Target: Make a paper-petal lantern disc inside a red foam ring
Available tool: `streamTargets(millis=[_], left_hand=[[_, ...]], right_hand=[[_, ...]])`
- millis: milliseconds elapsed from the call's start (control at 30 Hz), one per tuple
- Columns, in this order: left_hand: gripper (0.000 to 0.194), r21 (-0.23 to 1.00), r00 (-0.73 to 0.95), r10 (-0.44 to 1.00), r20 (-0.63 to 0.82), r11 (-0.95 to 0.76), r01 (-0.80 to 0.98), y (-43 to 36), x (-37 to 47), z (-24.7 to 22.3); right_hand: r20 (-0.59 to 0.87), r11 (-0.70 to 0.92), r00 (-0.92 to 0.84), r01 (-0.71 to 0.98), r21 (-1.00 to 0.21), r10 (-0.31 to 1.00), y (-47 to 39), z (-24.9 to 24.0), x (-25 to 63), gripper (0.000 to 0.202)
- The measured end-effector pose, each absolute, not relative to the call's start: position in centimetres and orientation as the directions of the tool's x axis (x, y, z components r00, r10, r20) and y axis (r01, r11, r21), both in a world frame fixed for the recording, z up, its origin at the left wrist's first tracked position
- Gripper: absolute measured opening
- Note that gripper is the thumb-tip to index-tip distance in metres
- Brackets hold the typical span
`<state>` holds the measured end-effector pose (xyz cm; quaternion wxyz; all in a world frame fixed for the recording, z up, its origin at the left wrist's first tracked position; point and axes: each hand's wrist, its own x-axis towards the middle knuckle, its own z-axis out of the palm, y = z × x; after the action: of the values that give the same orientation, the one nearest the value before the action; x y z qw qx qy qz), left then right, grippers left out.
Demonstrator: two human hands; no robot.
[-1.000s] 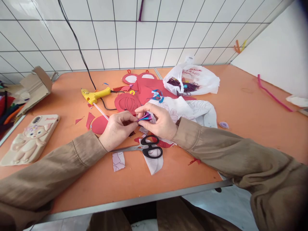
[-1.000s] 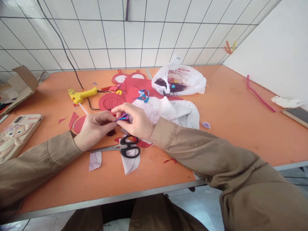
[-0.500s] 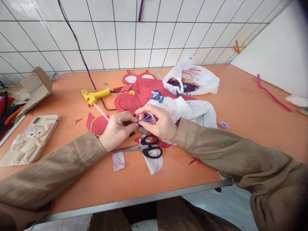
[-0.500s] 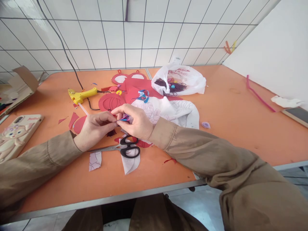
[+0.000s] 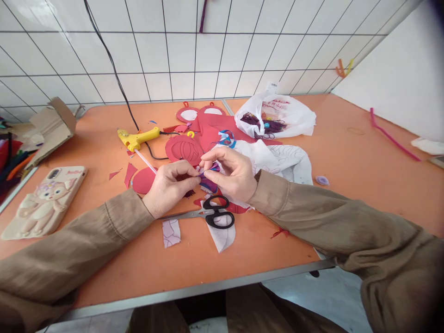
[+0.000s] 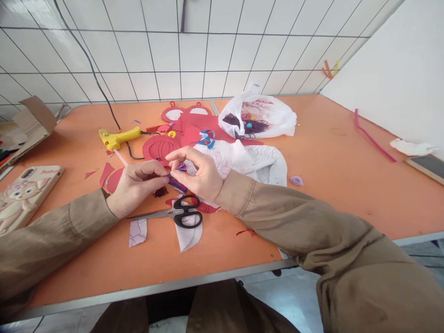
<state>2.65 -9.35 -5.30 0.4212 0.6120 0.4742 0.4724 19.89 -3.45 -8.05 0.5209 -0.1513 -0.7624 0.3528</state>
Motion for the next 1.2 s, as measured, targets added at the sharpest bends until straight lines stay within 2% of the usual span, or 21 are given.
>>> streamTargets(millis=[200, 533, 700, 833, 900, 1000, 1100, 1200], left_hand=[[0.010, 0.998, 0.097, 0.995, 0.017, -0.022, 0.056, -9.1, 2.5, -5.2], [0.017, 0.998, 0.060, 0.998, 0.000, -0.004, 0.066, -8.9, 2.9, -5.4], [0.022, 0.980, 0.067, 0.995, 0.074, -0.085, 0.177, -9.1, 2.6, -5.1], [0.019, 0.861, 0.006, 0.949, 0.314, -0.287, 0.420, -9.5, 2.6, -4.9], [0.020, 0.810, -0.005, 0.932, 0.363, -0.313, 0.496, -9.7, 2.8, -4.8], [0.025, 0.837, 0.011, 0.960, 0.279, -0.249, 0.488, -10.2, 3.2, -4.4], [0.028, 0.905, 0.051, 0.987, 0.155, -0.162, 0.393, -10.4, 3.6, -4.1], [0.021, 0.941, 0.076, 0.989, 0.128, -0.145, 0.304, -10.2, 3.5, -4.2]], right_hand=[[0.637, 0.644, -0.390, -0.132, -0.753, 0.665, -3.5, -8.0, 19.8, 0.020], [0.555, 0.567, -0.408, -0.106, -0.817, 0.725, -3.7, -7.7, 19.7, 0.026], [0.557, 0.580, -0.410, -0.080, -0.811, 0.722, -3.6, -7.6, 19.6, 0.027], [0.548, 0.588, -0.416, -0.037, -0.808, 0.726, -3.8, -7.4, 19.7, 0.028], [0.557, 0.610, -0.428, -0.017, -0.792, 0.712, -3.9, -7.3, 19.7, 0.028], [0.591, 0.658, -0.453, -0.011, -0.753, 0.668, -3.9, -7.4, 19.7, 0.028], [0.601, 0.679, -0.475, -0.009, -0.734, 0.643, -4.0, -7.4, 19.7, 0.029], [0.594, 0.676, -0.487, -0.009, -0.737, 0.641, -4.1, -7.4, 19.7, 0.030]])
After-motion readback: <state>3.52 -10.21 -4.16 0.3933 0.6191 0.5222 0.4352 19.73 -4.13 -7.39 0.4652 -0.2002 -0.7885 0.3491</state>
